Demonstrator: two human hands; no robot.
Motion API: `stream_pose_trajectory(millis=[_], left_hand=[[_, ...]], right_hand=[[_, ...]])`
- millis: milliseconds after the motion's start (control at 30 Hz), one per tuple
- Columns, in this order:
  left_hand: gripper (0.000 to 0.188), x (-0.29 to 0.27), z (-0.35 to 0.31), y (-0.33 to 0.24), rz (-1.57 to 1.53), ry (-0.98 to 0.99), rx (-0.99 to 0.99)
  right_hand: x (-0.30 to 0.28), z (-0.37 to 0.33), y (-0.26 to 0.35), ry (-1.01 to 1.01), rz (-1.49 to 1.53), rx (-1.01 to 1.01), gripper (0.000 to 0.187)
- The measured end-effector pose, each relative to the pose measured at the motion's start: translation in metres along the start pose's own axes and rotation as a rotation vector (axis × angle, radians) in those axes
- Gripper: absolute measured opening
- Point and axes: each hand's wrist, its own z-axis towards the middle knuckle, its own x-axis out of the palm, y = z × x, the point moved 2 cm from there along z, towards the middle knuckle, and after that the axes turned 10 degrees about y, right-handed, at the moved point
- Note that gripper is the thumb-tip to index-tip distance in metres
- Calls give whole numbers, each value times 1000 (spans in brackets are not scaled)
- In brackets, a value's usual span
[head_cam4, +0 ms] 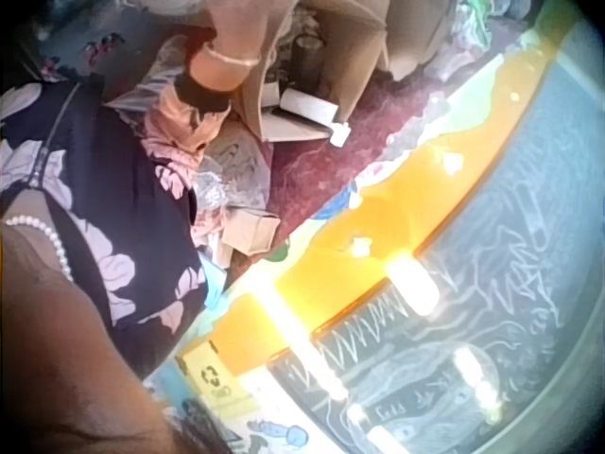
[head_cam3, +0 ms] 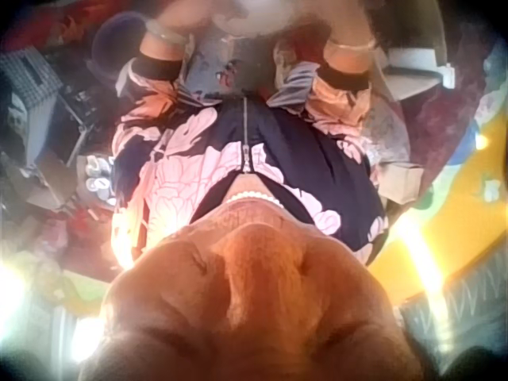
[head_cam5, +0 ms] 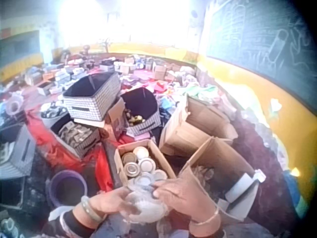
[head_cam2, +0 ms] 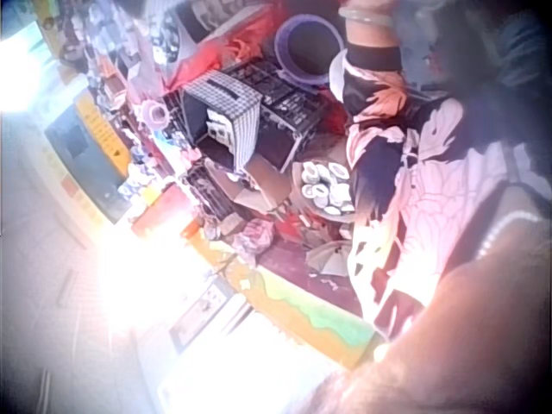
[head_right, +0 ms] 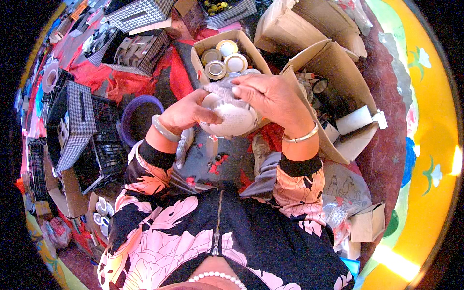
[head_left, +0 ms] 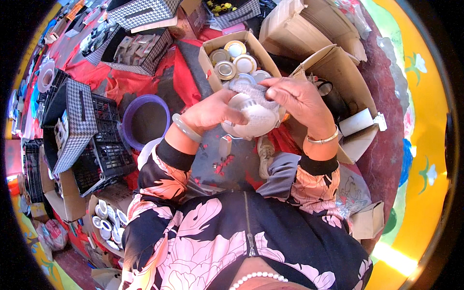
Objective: The person picks up circular light fixtures from a cardboard box and wipes the surfaces using a cloth.
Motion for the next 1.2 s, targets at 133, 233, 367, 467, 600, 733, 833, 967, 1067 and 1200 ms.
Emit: stream_pose_trajectory(millis=[133, 233, 367, 467, 600, 733, 833, 967, 1067, 1200], left_hand=[[39, 3, -5, -2, 179, 41, -119], [36, 5, -3, 0, 298, 27, -136], [36, 5, 0, 5, 333, 12, -137], [35, 6, 1, 7, 208, 19, -60], [37, 10, -3, -1, 61, 57, -21], [43, 8, -10, -10, -135, 1, 87], [44, 5, -12, -12, -192, -24, 154], [45, 4, -11, -10, -205, -18, 199], [46, 5, -13, -12, -146, -3, 201], [42, 6, -12, -15, -72, -18, 188]], right_hand=[[13, 7, -18, 86, 362, 76, 19], [19, 11, -25, 238, 111, 9, 20], [27, 17, -33, 249, -98, -32, 21], [25, 17, -32, 249, -93, -24, 19], [11, 14, -22, 247, -18, -21, 17], [-9, -1, -37, 75, 88, -32, 17], [-16, -6, -40, 57, 141, -71, 18], [-20, -9, -37, 122, 87, -13, 13], [-22, -11, -43, 213, 65, -13, 11], [-13, -10, -53, 176, 86, -88, 13]])
